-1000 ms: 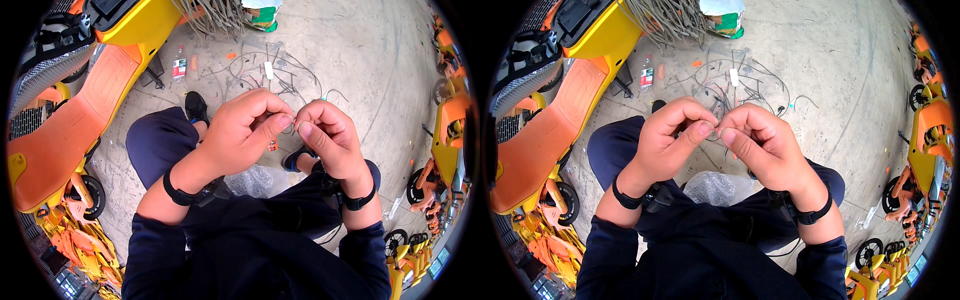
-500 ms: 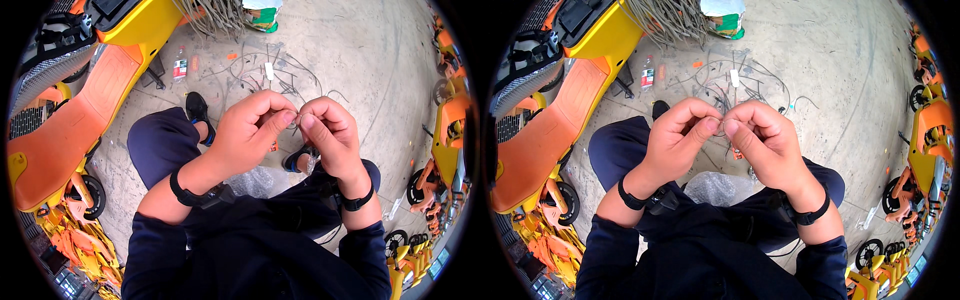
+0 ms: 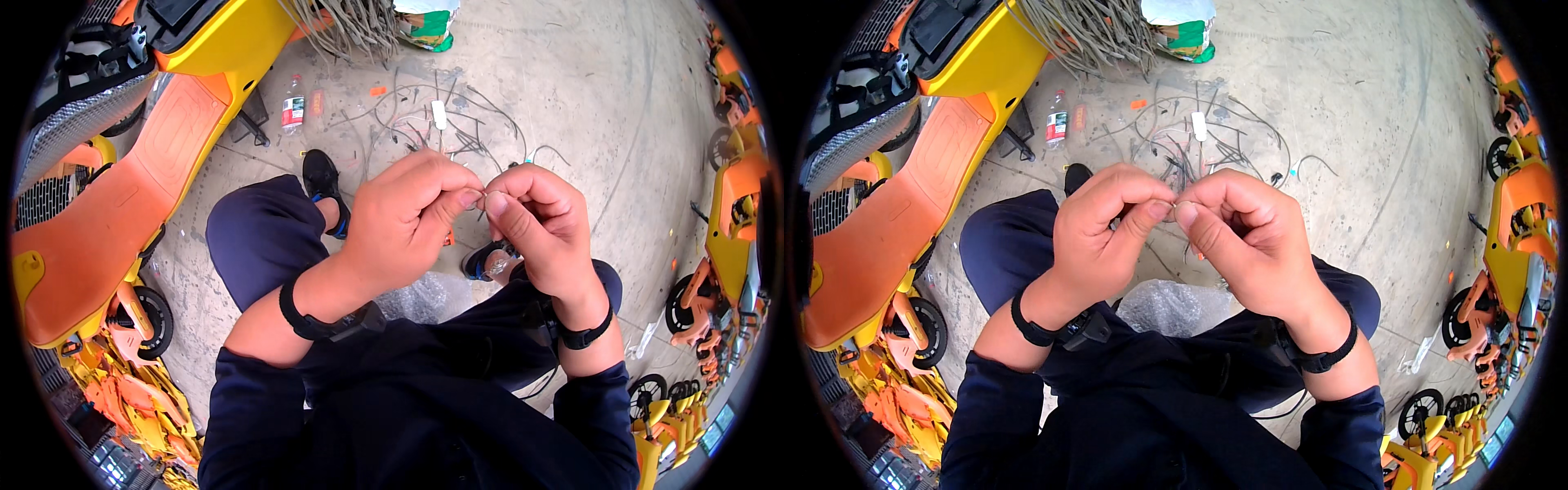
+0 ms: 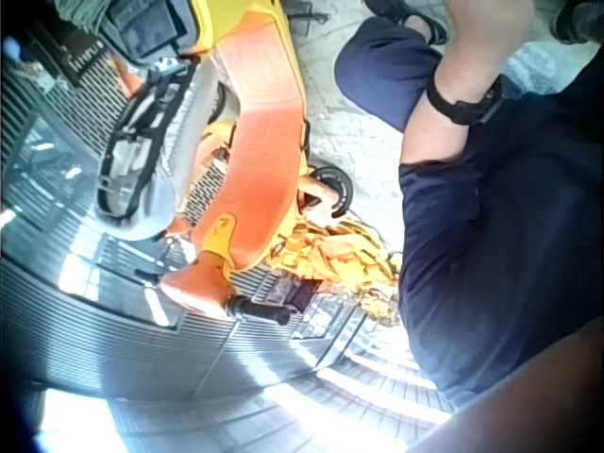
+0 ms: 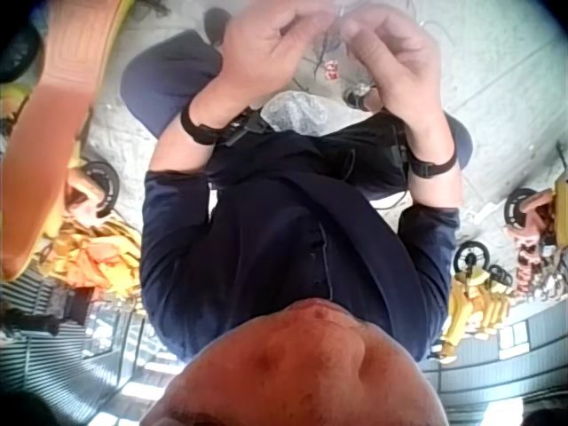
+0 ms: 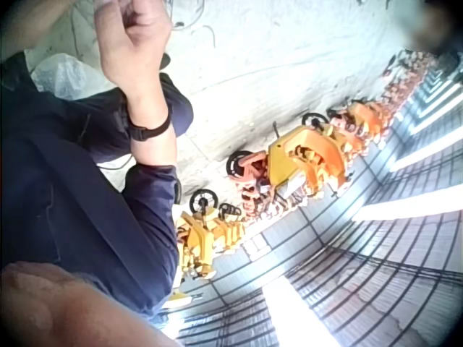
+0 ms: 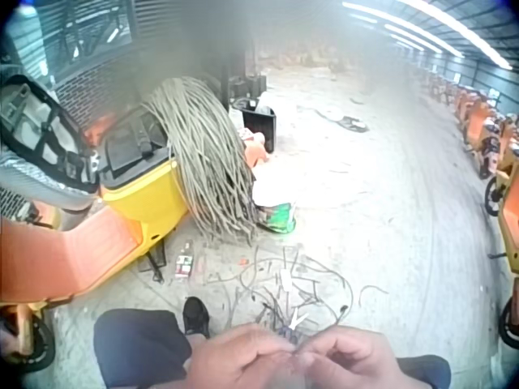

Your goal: The person joins wires together by hand and uses shears to cut a small piece of tape.

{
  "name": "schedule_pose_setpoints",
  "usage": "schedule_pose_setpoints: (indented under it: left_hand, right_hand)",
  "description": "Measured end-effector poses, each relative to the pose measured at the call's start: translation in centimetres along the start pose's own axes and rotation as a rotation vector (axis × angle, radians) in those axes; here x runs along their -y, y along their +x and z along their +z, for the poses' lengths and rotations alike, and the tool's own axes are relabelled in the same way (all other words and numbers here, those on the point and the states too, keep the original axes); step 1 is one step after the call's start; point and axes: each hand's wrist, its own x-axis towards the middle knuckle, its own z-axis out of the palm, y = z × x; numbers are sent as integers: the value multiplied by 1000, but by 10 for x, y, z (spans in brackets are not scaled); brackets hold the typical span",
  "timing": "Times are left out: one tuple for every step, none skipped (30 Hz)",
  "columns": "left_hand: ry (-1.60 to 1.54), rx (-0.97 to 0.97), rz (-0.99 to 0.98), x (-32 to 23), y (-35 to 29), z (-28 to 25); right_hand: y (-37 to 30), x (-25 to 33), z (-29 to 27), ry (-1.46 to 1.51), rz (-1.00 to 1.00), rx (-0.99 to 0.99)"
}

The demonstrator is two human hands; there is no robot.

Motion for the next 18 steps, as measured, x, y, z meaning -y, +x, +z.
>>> schedule_pose_setpoints:
  left_hand:
    - [1,0,0,0,0,1]
    - [-10,-11,2,0,-1,2]
    - [-21,-23,4,0,-1,2]
    - [-21,-22,4,0,-1,2]
    - [-5,-30,22,0,0,2]
    - [10,-38,41,-1,0,2]
    - [10,-37,41,-1,1,3]
    - [36,-50,56,-3,1,3]
    - [63,-63,72,-3,1,4]
    - [62,-63,72,-4,1,4]
    - [46,-63,49,-5,1,4]
    - [30,-64,26,-5,1,3]
    - [30,-64,27,-5,1,4]
    - [12,-74,19,-4,0,4]
    - [-6,-83,11,-4,0,4]
    - [-5,-84,11,-4,0,4]
    - [-6,-95,19,-4,0,4]
    - [-7,-107,27,-4,0,4]
  right_hand:
    - [0,0,0,8,3,6]
    - [0,0,0,8,3,6]
    - [0,1,1,9,16,-3]
    - [0,2,1,9,28,-13]
    - [0,3,0,9,28,-14]
    - [0,3,-1,10,52,-7]
    - [0,3,-2,12,76,-1]
    - [0,3,-1,12,76,-1]
    - [-1,2,-1,17,72,-8]
    - [-1,2,0,23,69,-16]
    - [-1,2,-1,23,68,-16]
    - [0,3,-1,23,80,-14]
    - [0,3,-1,24,92,-13]
    - [0,3,0,24,91,-12]
    - [1,4,3,60,116,-25]
    - [1,4,4,95,141,-37]
    - [1,4,4,95,141,-37]
    - [1,3,3,167,199,-19]
